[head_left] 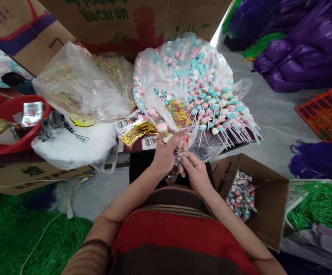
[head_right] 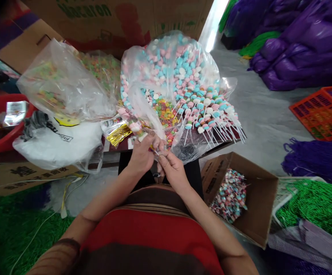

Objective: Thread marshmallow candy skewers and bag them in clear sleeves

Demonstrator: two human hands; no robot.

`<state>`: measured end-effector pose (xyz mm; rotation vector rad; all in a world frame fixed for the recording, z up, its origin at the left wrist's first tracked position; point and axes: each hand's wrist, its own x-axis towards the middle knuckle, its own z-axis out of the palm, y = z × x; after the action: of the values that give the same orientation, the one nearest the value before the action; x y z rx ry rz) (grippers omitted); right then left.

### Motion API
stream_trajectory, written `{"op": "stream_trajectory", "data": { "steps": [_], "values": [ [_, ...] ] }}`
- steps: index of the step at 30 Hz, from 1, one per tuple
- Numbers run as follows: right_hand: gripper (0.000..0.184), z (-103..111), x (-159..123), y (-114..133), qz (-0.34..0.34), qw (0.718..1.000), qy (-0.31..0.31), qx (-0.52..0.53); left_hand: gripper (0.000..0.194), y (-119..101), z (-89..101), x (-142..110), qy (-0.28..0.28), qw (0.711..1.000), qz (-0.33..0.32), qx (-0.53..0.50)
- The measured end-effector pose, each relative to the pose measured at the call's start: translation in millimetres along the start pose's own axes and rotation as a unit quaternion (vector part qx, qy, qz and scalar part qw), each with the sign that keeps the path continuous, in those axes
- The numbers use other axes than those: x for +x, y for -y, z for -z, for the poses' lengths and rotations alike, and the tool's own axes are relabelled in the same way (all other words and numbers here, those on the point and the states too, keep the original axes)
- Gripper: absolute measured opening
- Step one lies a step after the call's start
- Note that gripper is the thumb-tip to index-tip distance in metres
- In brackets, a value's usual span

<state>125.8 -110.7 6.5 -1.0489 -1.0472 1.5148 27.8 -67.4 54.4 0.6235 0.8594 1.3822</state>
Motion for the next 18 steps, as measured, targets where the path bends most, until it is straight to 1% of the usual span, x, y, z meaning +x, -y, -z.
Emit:
{"op": "stream_trajectory", "data": {
  "steps": [2, 5, 6, 8, 10, 14, 16, 18],
  "values": [
    [0.04, 1, 3, -1, 0.005, 1.0, 0.0, -0.004, 0.053, -1, 4.1, 2, 0.027, 0.999, 0.011, 0.013],
    [0.046, 0, 8, -2, 0.015, 1.0, 0.005, 0.013, 0.053, 5, 14.7, 2, 0.08, 0.991, 0.072, 0.076],
    [0.047, -1, 10, -2, 0.015, 1.0, 0.002, 0.02, 0.054, 9, 19.3, 1, 0.093, 0.989, 0.076, 0.092],
    [0.046, 0, 12, -2, 0.013, 1.0, -0.015, 0.023, 0.056, 13, 28.8, 1, 0.104, 0.987, 0.043, 0.11],
    [0.044, 2, 14, -3, 0.014, 0.999, -0.033, 0.009, 0.05, 12, 37.1, 3, 0.101, 0.985, -0.01, 0.142],
    [0.039, 6, 16, -6, 0.022, 0.998, -0.049, -0.02, 0.04, 0, 44.7, 12, 0.05, 0.961, -0.087, 0.259],
    [0.039, 5, 16, -7, 0.022, 0.998, -0.056, -0.026, 0.037, -3, 44.4, 16, 0.019, 0.948, -0.119, 0.296],
    [0.04, 3, 17, -8, 0.02, 0.998, -0.061, -0.026, 0.039, -2, 43.8, 17, 0.005, 0.936, -0.152, 0.318]
  ]
}}
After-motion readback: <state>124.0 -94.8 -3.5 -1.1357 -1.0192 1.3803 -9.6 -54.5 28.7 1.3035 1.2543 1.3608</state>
